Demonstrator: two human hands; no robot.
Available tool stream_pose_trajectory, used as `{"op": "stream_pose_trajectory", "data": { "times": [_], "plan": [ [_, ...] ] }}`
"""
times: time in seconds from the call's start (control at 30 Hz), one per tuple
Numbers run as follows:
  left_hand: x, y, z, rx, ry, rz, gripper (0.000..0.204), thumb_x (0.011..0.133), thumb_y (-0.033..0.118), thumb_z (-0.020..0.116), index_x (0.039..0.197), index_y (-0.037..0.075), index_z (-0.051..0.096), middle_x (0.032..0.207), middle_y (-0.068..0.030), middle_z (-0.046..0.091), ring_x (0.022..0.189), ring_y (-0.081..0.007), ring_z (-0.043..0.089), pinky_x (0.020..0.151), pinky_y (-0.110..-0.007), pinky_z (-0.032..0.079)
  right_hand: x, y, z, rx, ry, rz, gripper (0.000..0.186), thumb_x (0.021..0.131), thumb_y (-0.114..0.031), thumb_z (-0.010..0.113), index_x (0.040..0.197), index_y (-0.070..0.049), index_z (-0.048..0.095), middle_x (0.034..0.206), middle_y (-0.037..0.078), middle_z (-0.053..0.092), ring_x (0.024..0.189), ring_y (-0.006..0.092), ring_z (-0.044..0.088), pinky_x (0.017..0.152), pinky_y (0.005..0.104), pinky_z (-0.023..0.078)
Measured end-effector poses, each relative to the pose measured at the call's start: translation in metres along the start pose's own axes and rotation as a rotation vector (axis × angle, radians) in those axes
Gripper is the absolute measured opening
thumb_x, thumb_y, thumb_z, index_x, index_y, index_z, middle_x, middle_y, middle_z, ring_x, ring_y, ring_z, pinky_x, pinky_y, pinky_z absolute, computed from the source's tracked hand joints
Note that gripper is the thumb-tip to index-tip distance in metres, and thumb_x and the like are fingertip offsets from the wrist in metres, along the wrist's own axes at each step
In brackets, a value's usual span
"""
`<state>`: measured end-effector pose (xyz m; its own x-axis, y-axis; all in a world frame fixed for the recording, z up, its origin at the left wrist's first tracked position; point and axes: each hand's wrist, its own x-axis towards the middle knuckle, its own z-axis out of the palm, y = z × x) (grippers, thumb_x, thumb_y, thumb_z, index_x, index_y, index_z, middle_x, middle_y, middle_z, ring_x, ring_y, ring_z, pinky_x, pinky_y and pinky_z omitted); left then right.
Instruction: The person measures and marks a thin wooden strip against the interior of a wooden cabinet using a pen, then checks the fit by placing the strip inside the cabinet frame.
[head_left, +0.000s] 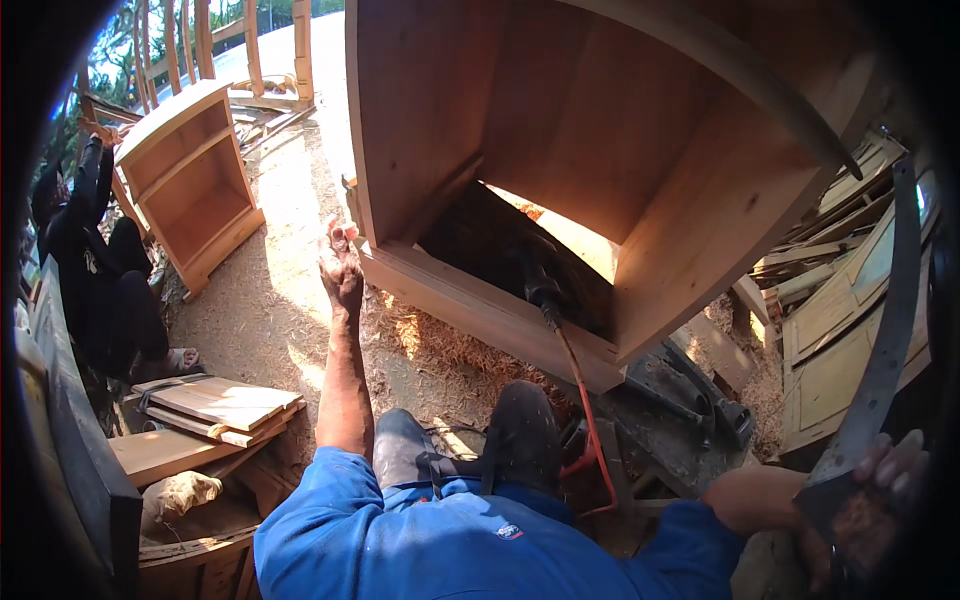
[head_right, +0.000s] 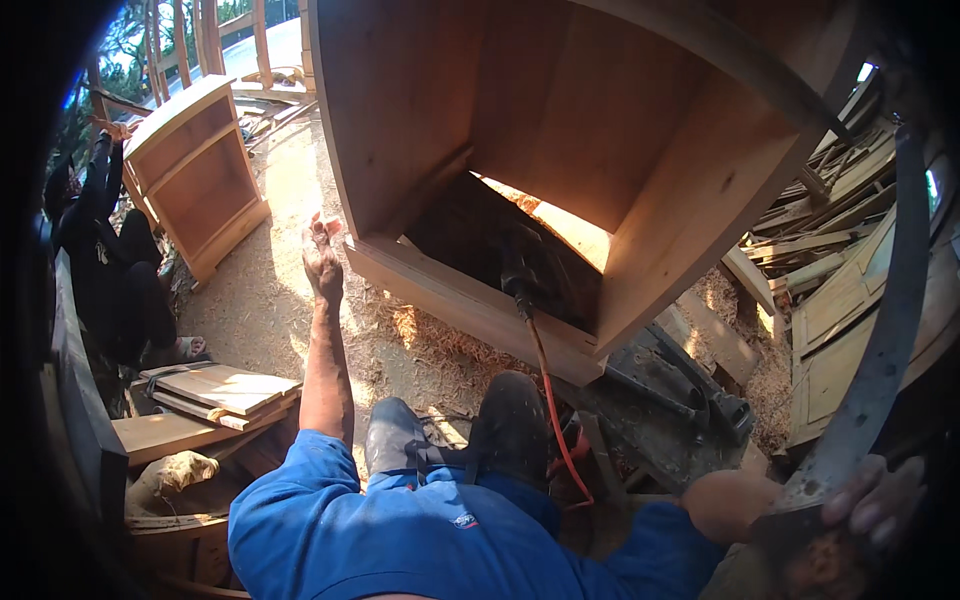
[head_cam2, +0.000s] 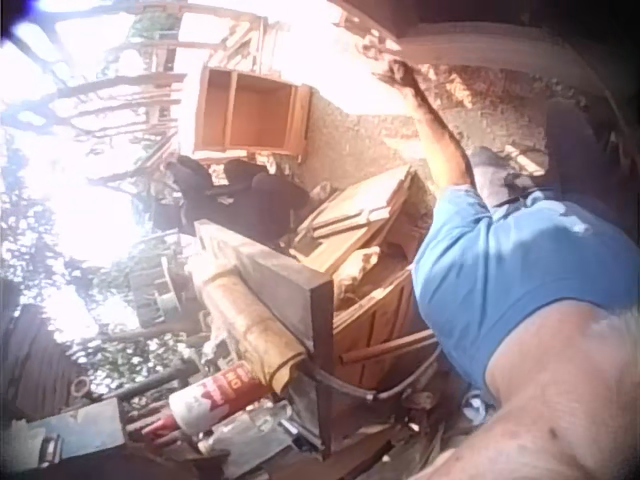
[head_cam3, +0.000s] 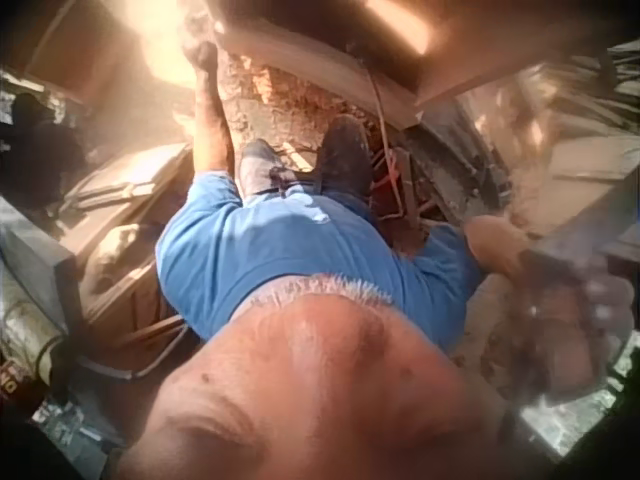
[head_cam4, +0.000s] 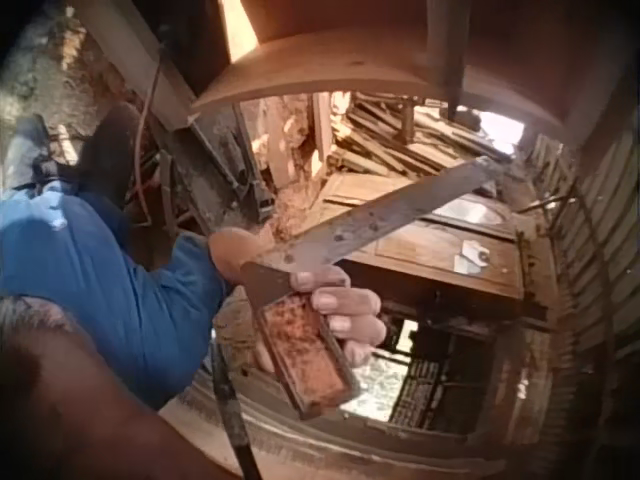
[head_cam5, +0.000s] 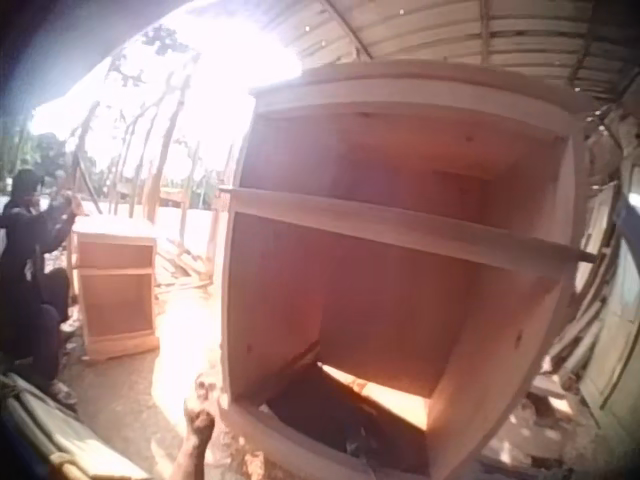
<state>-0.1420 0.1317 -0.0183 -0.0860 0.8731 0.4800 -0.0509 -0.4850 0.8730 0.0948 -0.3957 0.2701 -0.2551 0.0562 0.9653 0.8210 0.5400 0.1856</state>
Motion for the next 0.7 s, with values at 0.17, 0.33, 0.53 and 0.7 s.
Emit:
{"op": "stream_pose_trajectory", "data": {
  "times": [0.17, 0.33, 0.53, 0.7],
  "plan": [
    [-0.02, 0.042, 0.014, -0.224, 0.073, 0.158, 0.061, 0.106, 0.051, 0.039, 0.135, -0.002, 0.047, 0.116, -0.0168, 0.063, 0.104, -0.024, 0.063, 0.094, -0.04, 0.048, -0.047, -0.002, 0.114, 0.307, -0.339, 0.334, 0.088, 0.068, -0.031, 0.094, 0.133, 0.001, 0.044, 0.109, 0.013, 0.046, 0.094, 0.0244, 0.057, 0.074, 0.032, 0.061],
    [-0.064, 0.109, -0.021, -0.392, -0.364, 0.434, 0.064, 0.101, 0.044, 0.053, 0.142, -0.003, 0.044, 0.127, -0.0232, 0.059, 0.114, -0.0348, 0.063, 0.102, -0.049, 0.045, -0.058, 0.02, 0.226, 0.176, -0.354, 0.234, 0.064, 0.073, -0.018, 0.087, 0.122, 0.004, 0.051, 0.098, 0.016, 0.057, 0.083, 0.0277, 0.063, 0.069, 0.0411, 0.056],
    [-0.082, 0.131, -0.076, -0.606, -0.773, 0.077, 0.081, 0.084, 0.007, 0.071, 0.153, -0.001, 0.029, 0.14, -0.0197, 0.052, 0.129, -0.0286, 0.052, 0.109, -0.043, 0.039, -0.078, 0.03, 0.356, 0.434, -0.284, 0.328, 0.043, 0.07, -0.001, 0.073, 0.111, 0.003, 0.06, 0.099, 0.021, 0.061, 0.089, 0.037, 0.065, 0.077, 0.0416, 0.054],
    [-0.051, 0.115, -0.066, -0.347, -0.594, 0.268, 0.05, 0.097, 0.014, 0.066, 0.139, 0.002, 0.044, 0.127, -0.0076, 0.06, 0.111, -0.0145, 0.06, 0.094, -0.029, 0.048, -0.081, 0.069, 0.418, 0.681, -0.377, 0.134, 0.031, 0.084, -0.003, 0.067, 0.114, -0.003, 0.061, 0.099, 0.017, 0.064, 0.089, 0.037, 0.067, 0.077, 0.0411, 0.055]
  ]
}}
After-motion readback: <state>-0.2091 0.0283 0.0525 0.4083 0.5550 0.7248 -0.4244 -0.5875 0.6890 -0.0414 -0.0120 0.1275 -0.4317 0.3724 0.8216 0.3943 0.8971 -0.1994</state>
